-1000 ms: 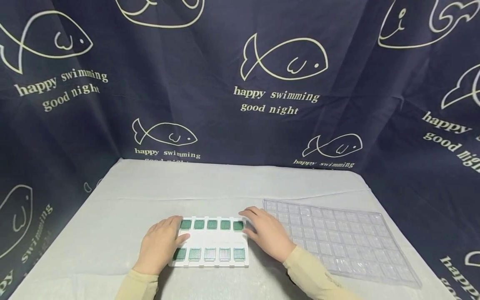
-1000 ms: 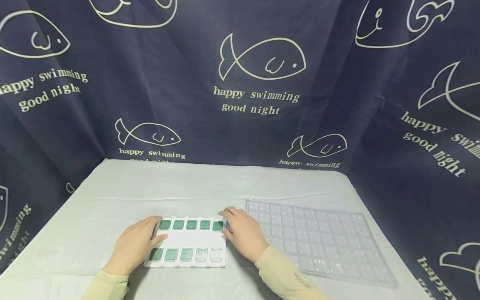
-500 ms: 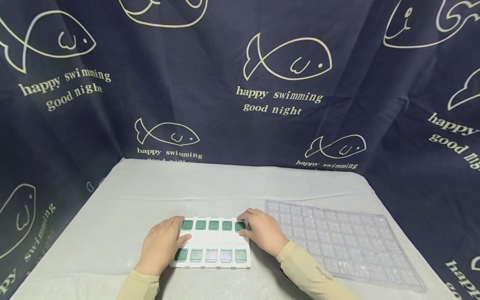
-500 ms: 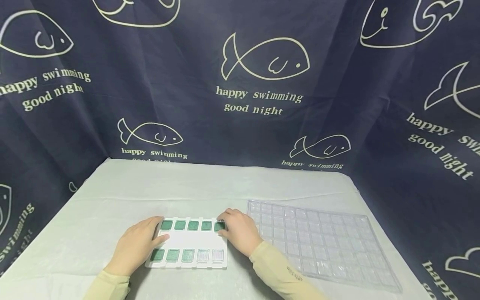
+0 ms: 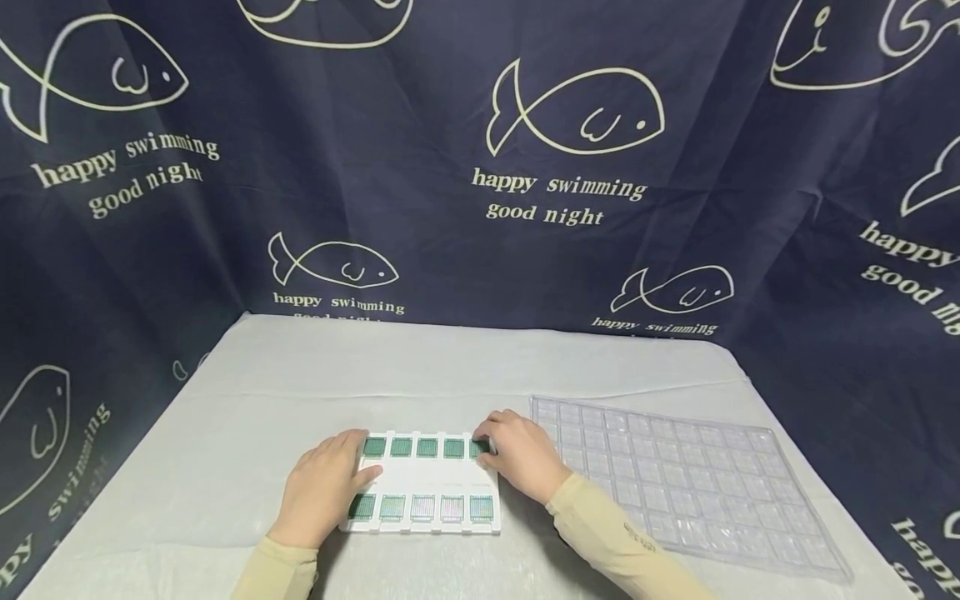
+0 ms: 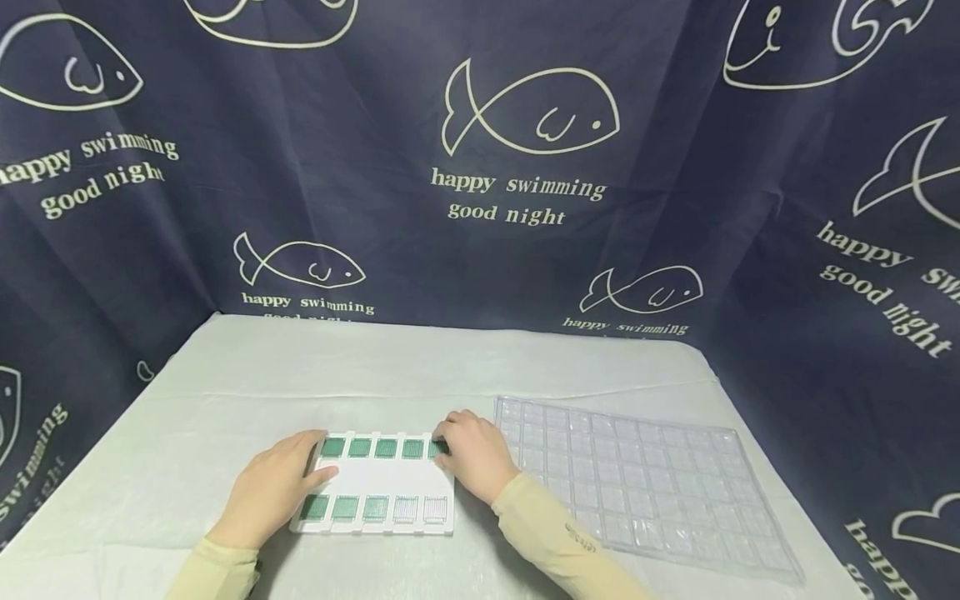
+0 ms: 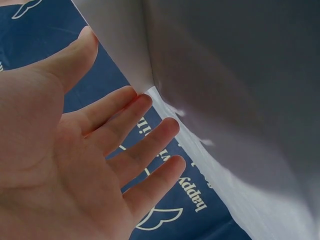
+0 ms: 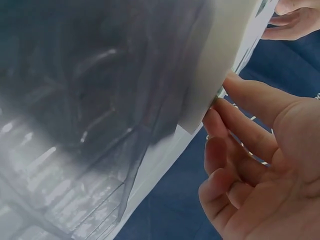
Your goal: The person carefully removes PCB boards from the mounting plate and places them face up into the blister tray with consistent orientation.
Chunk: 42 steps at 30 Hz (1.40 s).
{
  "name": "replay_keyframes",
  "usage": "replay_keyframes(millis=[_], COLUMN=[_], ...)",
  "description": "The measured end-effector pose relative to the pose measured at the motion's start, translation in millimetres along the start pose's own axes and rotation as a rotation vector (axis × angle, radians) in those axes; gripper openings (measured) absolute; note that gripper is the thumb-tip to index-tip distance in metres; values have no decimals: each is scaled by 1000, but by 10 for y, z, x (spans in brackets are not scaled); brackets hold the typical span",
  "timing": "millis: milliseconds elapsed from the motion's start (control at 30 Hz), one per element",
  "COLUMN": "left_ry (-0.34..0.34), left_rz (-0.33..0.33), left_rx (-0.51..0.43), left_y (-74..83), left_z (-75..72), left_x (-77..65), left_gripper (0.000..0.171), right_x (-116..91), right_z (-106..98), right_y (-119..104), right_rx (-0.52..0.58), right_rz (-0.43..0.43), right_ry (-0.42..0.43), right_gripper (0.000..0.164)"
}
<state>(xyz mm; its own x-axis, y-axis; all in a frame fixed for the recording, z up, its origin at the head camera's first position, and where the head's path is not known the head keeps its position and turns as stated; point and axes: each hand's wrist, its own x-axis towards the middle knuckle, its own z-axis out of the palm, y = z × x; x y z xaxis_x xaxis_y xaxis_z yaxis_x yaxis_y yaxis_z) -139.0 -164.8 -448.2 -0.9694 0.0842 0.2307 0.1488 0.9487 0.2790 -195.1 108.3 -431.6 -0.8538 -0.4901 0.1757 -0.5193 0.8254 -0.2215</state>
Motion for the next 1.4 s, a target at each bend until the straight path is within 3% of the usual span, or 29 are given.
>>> replay_keyframes(millis=[467,1000,1400], left_ry=[-6,14,-13], left_rz=[-10,0,-15], left_rx=[7,14,14], left_y=[0,3,15], left_z=[6,-14,-37], left_x=[17,-2,11], left_gripper=[59,58,57], right_x=[31,101,75], right_z=[-15,-31,1], right_y=[27,177,207], right_rx=[-11,56,153], right_rz=[-17,-112,-93], right_ry=[-32,-114,-131], right_gripper=[25,28,25])
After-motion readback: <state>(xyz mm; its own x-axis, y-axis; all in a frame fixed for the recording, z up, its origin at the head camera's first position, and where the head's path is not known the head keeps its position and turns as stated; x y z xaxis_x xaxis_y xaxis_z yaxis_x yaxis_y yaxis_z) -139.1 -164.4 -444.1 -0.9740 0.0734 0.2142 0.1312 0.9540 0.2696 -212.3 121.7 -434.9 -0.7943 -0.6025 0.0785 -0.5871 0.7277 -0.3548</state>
